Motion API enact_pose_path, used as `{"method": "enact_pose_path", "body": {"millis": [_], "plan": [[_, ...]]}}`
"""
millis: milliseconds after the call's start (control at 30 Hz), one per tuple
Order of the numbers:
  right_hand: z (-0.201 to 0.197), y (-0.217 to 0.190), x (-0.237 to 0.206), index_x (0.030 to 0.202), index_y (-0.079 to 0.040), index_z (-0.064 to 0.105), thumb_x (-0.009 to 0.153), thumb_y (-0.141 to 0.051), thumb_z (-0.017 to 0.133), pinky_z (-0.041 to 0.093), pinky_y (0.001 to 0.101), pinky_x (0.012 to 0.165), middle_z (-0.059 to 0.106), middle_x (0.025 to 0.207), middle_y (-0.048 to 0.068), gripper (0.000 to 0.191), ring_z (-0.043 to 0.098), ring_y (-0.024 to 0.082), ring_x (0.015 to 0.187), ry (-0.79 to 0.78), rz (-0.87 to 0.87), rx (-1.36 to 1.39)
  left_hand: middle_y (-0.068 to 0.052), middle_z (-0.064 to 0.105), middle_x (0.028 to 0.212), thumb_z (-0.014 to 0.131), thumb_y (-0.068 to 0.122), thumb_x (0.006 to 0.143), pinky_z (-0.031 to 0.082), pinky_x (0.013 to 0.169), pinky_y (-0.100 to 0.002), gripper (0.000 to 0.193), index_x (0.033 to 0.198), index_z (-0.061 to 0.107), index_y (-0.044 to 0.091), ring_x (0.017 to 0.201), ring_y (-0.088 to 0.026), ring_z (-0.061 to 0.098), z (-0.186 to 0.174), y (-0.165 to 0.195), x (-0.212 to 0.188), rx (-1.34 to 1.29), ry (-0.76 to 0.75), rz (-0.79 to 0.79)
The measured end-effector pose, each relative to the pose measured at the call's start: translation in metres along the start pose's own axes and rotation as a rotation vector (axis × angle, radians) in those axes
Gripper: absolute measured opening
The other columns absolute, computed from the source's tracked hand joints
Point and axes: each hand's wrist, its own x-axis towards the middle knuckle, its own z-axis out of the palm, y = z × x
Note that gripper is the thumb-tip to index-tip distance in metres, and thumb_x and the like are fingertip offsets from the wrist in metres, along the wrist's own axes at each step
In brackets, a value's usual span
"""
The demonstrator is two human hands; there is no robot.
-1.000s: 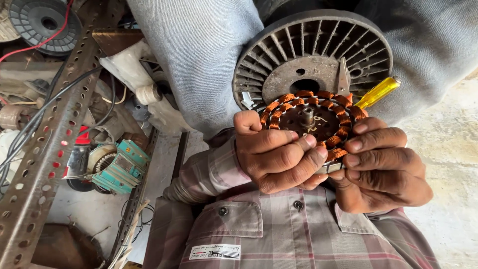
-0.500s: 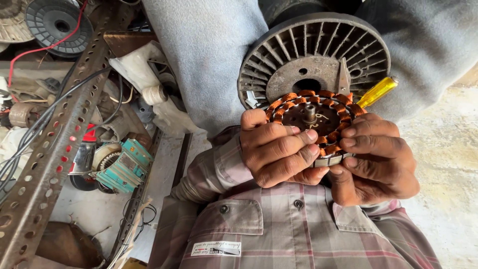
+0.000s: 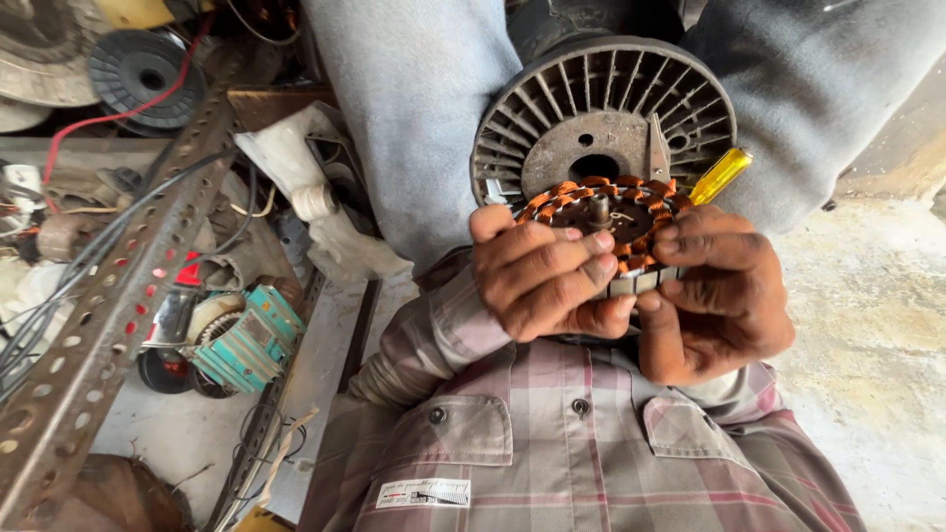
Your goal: The person is repairing an electrical motor rotor. They use a screwdriver to adjust and secure the copper windings and insulation on the rotor, which is resting on their lap.
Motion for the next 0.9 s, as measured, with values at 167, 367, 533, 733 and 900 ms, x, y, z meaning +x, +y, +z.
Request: {"method": "enact_pose_path", "body": {"millis": [167, 367, 533, 733, 900], "plan": [[-0.015, -0.030, 0.014, 0.092, 0.005, 0.063, 0.086, -0.004, 0.073, 0.060, 0.0397, 0.088, 0.068, 0.098, 0.017, 0.015, 0.069, 0.029, 0.096, 0.065, 0.299, -0.010, 0.001, 0.067, 0.104, 0.076, 0.041, 0.104, 0.041, 0.087, -0.040, 0.044, 0.124, 0.058, 0.005, 0.084, -0.019, 0.061, -0.013, 0.001, 0.002, -0.165, -0.102, -0.106], [-0.051, -0.048, 0.015, 0.121, 0.002, 0.067, 0.092, 0.004, 0.077, 0.055, 0.0273, 0.064, 0.074, 0.097, 0.016, 0.030, 0.072, 0.017, 0.078, -0.333, 0.504, -0.664, -0.001, 0.064, 0.085, 0.074, 0.040, 0.093, 0.038, 0.080, -0.040, 0.042, 0.118, 0.060, 0.009, 0.070, -0.020, 0.052, -0.016, 0.000, 0.000, -0.147, -0.053, -0.082], [-0.041, -0.028, -0.015, 0.136, 0.001, 0.062, 0.092, 0.007, 0.069, 0.056, 0.0243, 0.063, 0.074, 0.091, 0.009, 0.045, 0.073, 0.014, 0.076, -0.269, 0.685, -0.528, 0.001, 0.064, 0.083, 0.078, 0.047, 0.096, 0.036, 0.080, -0.039, 0.046, 0.116, 0.062, 0.010, 0.071, -0.018, 0.052, -0.015, -0.003, 0.000, -0.142, -0.043, -0.047], [-0.037, -0.009, 0.016, 0.128, 0.000, 0.061, 0.102, 0.001, 0.079, 0.056, 0.0259, 0.063, 0.073, 0.092, 0.010, 0.031, 0.074, 0.018, 0.073, -0.352, 0.472, -0.747, 0.005, 0.066, 0.088, 0.077, 0.048, 0.093, 0.035, 0.086, -0.040, 0.040, 0.111, 0.066, 0.014, 0.075, -0.014, 0.053, -0.009, -0.014, -0.001, -0.192, -0.004, -0.037], [-0.026, -0.019, 0.052, 0.136, 0.002, 0.061, 0.090, 0.005, 0.077, 0.057, 0.0285, 0.065, 0.068, 0.094, 0.015, 0.048, 0.071, 0.022, 0.076, -0.606, 0.415, -0.798, 0.005, 0.066, 0.094, 0.080, 0.049, 0.092, 0.034, 0.086, -0.039, 0.038, 0.108, 0.068, 0.017, 0.077, -0.014, 0.055, -0.010, -0.020, -0.006, -0.226, 0.004, -0.019]]}}
